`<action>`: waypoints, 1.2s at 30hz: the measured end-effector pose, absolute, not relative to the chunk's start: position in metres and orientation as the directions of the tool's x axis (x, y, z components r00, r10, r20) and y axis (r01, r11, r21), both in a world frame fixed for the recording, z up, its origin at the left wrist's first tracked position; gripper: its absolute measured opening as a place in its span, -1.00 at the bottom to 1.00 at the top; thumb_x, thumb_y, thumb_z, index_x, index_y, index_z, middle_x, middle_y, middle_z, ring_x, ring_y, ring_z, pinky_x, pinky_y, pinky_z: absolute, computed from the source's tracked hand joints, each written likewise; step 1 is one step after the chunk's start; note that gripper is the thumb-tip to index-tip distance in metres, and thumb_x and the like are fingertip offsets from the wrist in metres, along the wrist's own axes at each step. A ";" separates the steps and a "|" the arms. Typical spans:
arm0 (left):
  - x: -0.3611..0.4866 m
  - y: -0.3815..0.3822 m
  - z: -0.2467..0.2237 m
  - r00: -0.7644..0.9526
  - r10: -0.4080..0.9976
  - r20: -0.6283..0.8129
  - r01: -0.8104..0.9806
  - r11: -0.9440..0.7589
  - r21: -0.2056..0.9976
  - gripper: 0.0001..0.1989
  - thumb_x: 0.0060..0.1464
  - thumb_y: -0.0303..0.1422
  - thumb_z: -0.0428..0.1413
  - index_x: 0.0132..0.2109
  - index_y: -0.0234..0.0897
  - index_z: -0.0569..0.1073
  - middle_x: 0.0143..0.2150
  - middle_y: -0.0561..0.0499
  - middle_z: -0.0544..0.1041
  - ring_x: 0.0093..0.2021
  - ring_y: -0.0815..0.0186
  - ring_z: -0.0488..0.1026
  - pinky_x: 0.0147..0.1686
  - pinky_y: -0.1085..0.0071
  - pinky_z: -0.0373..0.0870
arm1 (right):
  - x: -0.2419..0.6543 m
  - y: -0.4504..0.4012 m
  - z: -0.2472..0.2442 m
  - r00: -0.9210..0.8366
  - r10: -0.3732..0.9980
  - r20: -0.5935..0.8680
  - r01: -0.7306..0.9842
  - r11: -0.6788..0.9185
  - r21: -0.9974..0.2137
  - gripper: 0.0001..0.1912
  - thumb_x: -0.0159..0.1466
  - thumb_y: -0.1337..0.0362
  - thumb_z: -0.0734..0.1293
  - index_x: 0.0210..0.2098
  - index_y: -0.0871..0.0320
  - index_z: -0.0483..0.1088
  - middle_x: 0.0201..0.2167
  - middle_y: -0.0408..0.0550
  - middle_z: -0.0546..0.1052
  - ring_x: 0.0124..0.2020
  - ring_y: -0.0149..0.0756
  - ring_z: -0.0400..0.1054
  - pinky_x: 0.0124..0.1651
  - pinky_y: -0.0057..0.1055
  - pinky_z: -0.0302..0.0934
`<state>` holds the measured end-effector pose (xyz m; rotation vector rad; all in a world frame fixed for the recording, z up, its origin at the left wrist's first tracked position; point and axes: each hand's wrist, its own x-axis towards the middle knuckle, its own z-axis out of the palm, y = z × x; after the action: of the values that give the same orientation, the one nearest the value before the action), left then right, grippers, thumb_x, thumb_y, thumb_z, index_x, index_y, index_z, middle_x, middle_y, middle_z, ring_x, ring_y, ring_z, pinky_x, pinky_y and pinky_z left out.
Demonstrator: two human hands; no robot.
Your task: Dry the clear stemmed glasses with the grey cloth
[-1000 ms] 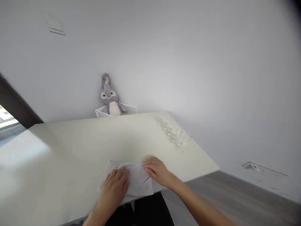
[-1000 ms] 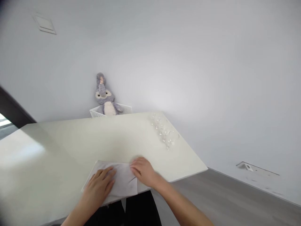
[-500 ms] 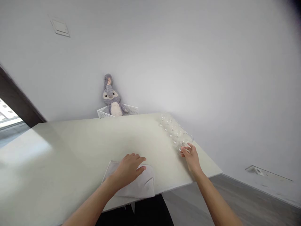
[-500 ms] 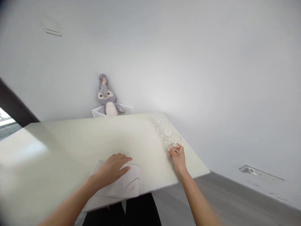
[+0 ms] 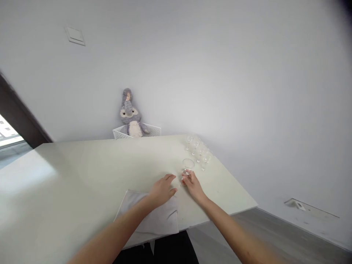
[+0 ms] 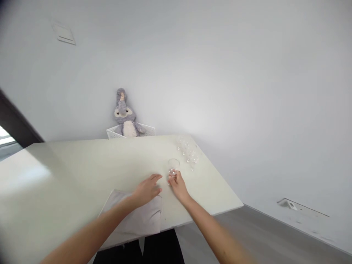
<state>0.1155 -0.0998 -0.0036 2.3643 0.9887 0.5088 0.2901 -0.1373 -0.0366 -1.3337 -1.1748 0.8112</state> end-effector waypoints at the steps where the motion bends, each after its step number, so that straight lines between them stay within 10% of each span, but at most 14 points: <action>1: 0.116 -0.095 -0.007 0.613 0.780 0.122 0.549 -0.532 0.645 -0.53 -0.02 -0.30 -0.01 0.09 -0.18 0.22 0.11 -0.04 0.27 -0.14 0.30 0.38 -0.08 0.35 0.24 | 0.280 -0.132 -0.035 0.212 0.964 0.162 0.173 0.126 -0.977 -0.71 0.15 0.15 0.18 -0.15 0.11 0.16 -0.27 -0.03 0.41 -0.40 -0.30 0.34 -0.24 -0.23 0.24; 10: 0.092 -0.062 -0.028 0.149 0.989 0.027 0.545 -0.105 0.832 -0.67 -0.08 -0.40 0.01 -0.09 -0.29 0.39 -0.37 -0.02 0.50 -0.40 0.32 0.40 -0.40 0.43 0.28 | 0.203 -0.087 -0.030 -0.091 0.974 0.206 0.080 0.213 -0.974 -0.66 0.16 0.15 0.19 -0.09 0.09 0.20 -0.17 -0.06 0.38 -0.11 -0.31 0.28 -0.02 -0.27 0.14; 17: 0.072 -0.045 -0.030 0.025 0.994 0.103 0.553 -0.100 0.827 -0.70 0.03 -0.28 -0.04 -0.14 -0.35 0.41 -0.33 -0.06 0.51 -0.39 0.35 0.41 -0.41 0.47 0.29 | 0.187 -0.085 -0.035 -0.089 0.972 0.219 -0.025 0.218 -0.976 -0.56 0.17 0.06 0.18 0.01 0.05 0.12 -0.02 0.00 0.28 -0.17 -0.33 0.29 -0.07 -0.30 0.17; 24: 0.032 -0.015 -0.013 0.034 0.989 0.144 0.623 -0.134 0.771 -0.65 0.03 -0.28 -0.04 -0.17 -0.50 0.43 -0.36 -0.04 0.51 -0.36 0.38 0.41 -0.40 0.52 0.21 | 0.200 -0.087 -0.023 -0.039 0.986 0.164 -0.064 0.161 -0.985 -0.65 0.17 0.03 0.18 -0.15 0.10 0.26 -0.28 -0.04 0.41 -0.31 -0.36 0.30 -0.21 -0.36 0.20; 36: -0.099 0.029 -0.008 -0.531 0.841 0.107 0.679 0.347 0.647 -0.70 -0.02 -0.30 -0.02 -0.19 -0.40 0.44 -0.23 -0.26 0.49 -0.20 0.07 0.42 -0.32 0.31 0.29 | 0.200 -0.090 -0.022 -0.109 0.988 0.106 0.020 0.109 -0.994 -0.62 0.18 -0.02 0.14 -0.21 0.14 0.29 -0.40 -0.06 0.44 -0.33 -0.35 0.28 -0.23 -0.39 0.15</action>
<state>-0.0992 0.0286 -0.0079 1.3659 2.3667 0.9549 0.2001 -0.0904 -0.0221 -1.0944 -1.3568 1.1940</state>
